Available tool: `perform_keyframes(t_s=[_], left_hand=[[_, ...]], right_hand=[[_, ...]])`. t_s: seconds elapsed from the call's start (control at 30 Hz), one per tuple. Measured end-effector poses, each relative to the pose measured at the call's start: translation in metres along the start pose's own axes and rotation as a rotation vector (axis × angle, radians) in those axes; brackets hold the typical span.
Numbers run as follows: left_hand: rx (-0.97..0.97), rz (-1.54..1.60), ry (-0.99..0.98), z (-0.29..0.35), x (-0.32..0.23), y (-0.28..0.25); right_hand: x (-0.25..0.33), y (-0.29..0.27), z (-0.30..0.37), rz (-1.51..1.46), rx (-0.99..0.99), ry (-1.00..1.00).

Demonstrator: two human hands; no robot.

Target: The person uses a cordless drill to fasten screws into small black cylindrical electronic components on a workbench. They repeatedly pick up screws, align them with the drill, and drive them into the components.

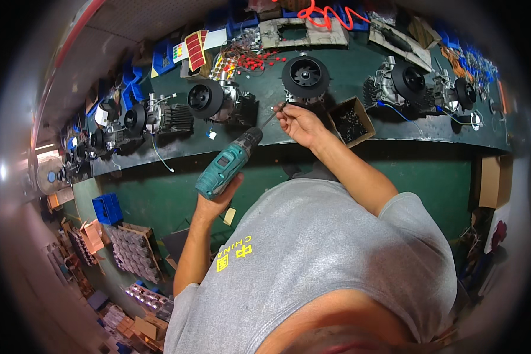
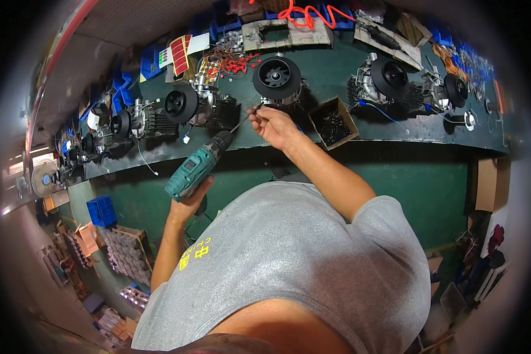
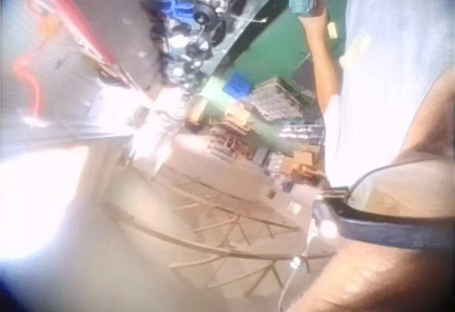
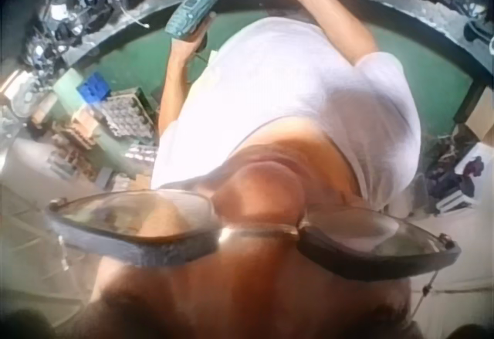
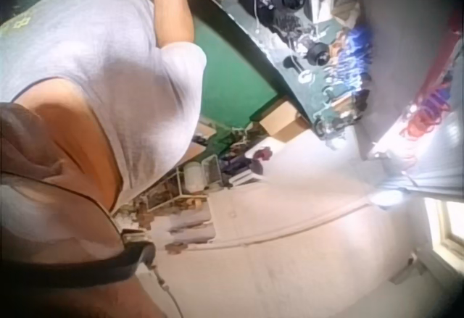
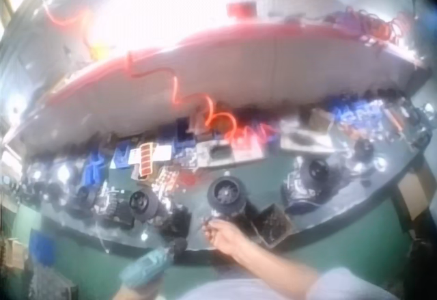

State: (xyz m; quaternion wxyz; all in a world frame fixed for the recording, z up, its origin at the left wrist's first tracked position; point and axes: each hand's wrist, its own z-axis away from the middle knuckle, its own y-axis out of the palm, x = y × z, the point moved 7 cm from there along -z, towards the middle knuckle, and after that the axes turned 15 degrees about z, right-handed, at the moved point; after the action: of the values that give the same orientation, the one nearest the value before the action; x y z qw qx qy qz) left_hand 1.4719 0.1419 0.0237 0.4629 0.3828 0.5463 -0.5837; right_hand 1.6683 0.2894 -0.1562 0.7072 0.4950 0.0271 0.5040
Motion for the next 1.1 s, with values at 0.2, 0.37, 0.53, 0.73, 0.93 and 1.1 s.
perform_keyframes(t_s=[0.2,0.37,0.53,0.73,0.93,1.1], left_hand=[[0.156,-0.062,-0.021,-0.04,-0.05,-0.012],[0.411,-0.143,-0.034,-0.108,-0.122,0.001],[0.597,-0.341,-0.027,-0.158,-0.148,0.021],[0.692,-0.522,-0.053,-0.177,-0.162,0.048],[0.755,-0.633,-0.092,-0.177,-0.16,0.054],[0.733,-0.656,-0.146,-0.177,-0.157,0.056]], right_hand=[[0.03,-0.013,0.045,0.432,-0.256,-0.117],[0.084,-0.06,0.072,1.045,-0.639,-0.587],[0.104,-0.05,0.07,1.504,-0.69,-0.777],[0.107,-0.053,0.069,1.618,-0.682,-0.798],[0.108,-0.054,0.067,1.657,-0.667,-0.823],[0.109,-0.05,0.068,1.647,-0.666,-0.87]])
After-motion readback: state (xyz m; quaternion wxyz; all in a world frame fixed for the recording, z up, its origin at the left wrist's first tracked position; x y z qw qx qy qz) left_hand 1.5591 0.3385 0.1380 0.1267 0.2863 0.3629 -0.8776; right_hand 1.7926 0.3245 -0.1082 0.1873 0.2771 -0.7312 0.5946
